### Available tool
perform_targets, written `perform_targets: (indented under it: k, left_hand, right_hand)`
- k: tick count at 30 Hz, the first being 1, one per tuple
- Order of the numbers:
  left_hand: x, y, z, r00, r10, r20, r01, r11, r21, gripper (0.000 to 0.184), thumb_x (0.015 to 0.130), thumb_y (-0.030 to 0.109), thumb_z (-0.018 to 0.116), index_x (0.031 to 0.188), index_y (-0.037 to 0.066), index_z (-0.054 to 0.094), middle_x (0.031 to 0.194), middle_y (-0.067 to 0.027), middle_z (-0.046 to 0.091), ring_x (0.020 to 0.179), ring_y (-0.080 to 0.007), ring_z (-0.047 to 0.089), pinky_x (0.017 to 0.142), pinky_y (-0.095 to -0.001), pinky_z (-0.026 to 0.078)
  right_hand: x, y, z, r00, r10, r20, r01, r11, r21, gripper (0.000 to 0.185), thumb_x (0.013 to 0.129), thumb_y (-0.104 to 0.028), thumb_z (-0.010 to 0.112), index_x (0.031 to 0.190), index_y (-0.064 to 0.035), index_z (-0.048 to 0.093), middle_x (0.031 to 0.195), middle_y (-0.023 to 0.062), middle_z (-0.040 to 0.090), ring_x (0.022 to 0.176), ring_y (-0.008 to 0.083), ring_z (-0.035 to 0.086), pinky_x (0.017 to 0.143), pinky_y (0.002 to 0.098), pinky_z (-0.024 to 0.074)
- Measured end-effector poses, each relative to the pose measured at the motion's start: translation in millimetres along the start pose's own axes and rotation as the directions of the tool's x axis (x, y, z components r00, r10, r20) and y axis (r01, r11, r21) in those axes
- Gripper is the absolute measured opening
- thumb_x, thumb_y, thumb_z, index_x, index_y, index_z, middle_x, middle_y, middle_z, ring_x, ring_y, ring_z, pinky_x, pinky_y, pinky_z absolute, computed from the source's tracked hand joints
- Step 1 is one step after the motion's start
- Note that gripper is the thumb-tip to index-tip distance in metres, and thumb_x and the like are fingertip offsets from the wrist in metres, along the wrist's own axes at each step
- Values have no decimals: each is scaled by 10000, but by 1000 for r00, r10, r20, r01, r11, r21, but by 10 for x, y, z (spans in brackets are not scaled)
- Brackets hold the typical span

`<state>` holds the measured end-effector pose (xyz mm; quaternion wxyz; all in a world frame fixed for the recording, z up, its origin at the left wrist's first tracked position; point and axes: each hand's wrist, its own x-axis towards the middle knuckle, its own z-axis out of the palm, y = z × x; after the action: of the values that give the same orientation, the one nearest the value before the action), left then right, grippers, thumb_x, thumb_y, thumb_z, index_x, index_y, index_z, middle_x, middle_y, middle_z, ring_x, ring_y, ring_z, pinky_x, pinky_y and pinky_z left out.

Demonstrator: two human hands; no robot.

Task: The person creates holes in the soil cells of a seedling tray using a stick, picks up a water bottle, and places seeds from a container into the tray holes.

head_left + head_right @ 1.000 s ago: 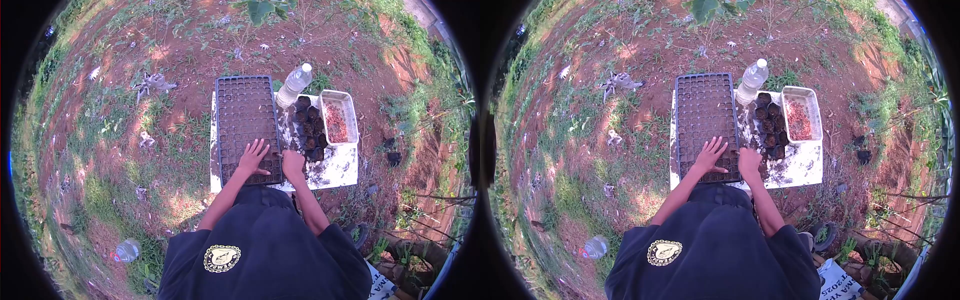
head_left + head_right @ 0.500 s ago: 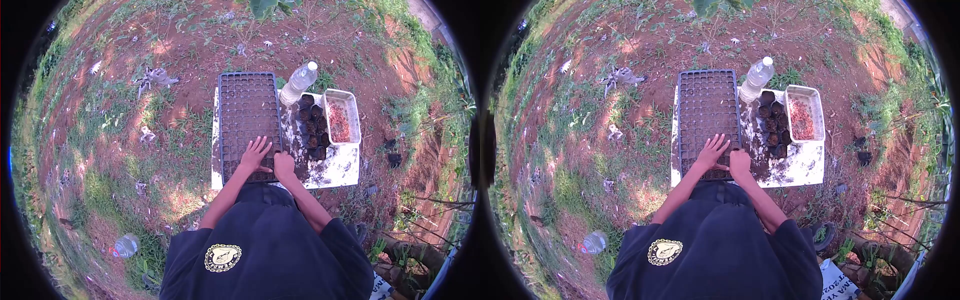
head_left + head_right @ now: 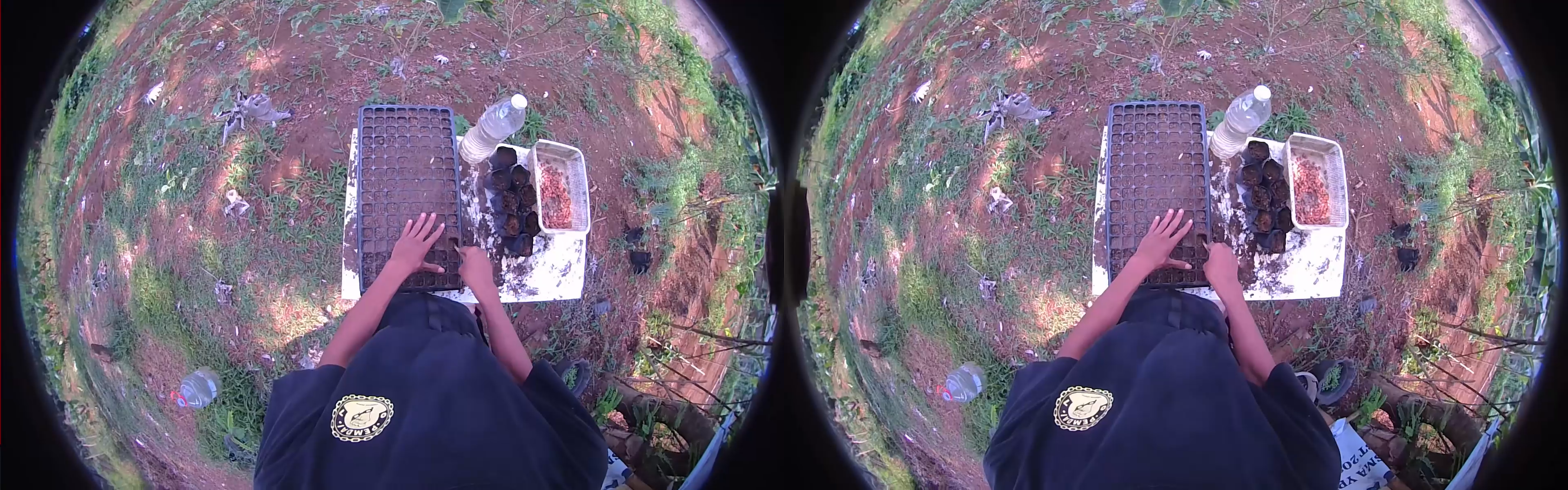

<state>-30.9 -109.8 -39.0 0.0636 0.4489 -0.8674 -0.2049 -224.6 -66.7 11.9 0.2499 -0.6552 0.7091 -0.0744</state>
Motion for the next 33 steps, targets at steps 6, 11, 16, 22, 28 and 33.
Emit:
perform_targets:
  k: [6, 11, 16, 22, 28, 33]
  left_hand:
    - [-26, -56, -9, 994, 49, -95, -58, 995, -86, 1134, 675, 706, 711, 1567, 180, 248, 1635, -150, 153, 1508, -361, 138, 1203, -541, 176]
    - [-355, -49, -151, 984, -39, -173, 7, 982, -186, 1117, 688, 687, 714, 1567, 173, 256, 1635, -179, 128, 1510, -390, 101, 1198, -563, 159]
    - [-781, -21, -160, 957, -233, -176, 205, 965, -163, 1201, 609, 684, 772, 1580, 222, 236, 1617, -281, 25, 1497, -468, 18, 1171, -636, 91]
    - [-933, 59, 11, 936, -337, -101, 327, 940, -100, 1386, 469, 702, 829, 1596, 275, 144, 1588, -349, -29, 1468, -539, -34, 1163, -654, 50]
    - [-889, 178, 2, 927, -358, -112, 357, 934, -23, 1421, 418, 656, 861, 1593, 285, 153, 1600, -321, 26, 1476, -519, 31, 1169, -648, 105]
    - [-791, 370, 89, 924, -357, -138, 358, 934, -23, 1386, 450, 735, 800, 1593, 279, 162, 1601, -316, 47, 1479, -511, 40, 1171, -644, 98]
  right_hand:
    - [95, -37, -128, 998, -60, -34, 56, 992, -112, 325, 775, -12, 624, 1072, -78, 736, 981, 236, 693, 934, 408, 671, 836, 500, 534]
    - [217, -40, -301, 996, -76, 51, 87, 952, -292, 227, 756, -63, 664, 974, -96, 716, 910, 165, 692, 894, 366, 680, 769, 471, 542]
    - [417, 43, -88, 992, -101, 79, 125, 902, -413, 152, 789, -135, 667, 931, -142, 721, 848, 148, 696, 852, 349, 692, 754, 455, 547]
    - [350, 112, -380, 990, 4, 139, 13, 993, -121, 117, 823, -219, 698, 913, -249, 767, 848, 98, 725, 834, 317, 705, 732, 455, 554]
    - [272, 108, -155, 996, -90, 0, 85, 942, -326, 84, 840, -183, 675, 875, -153, 746, 829, 142, 716, 808, 323, 702, 708, 448, 550]
    - [174, -18, -377, 994, -105, 33, 109, 980, -164, 116, 845, -81, 599, 859, -97, 713, 783, 183, 685, 782, 348, 696, 691, 470, 541]
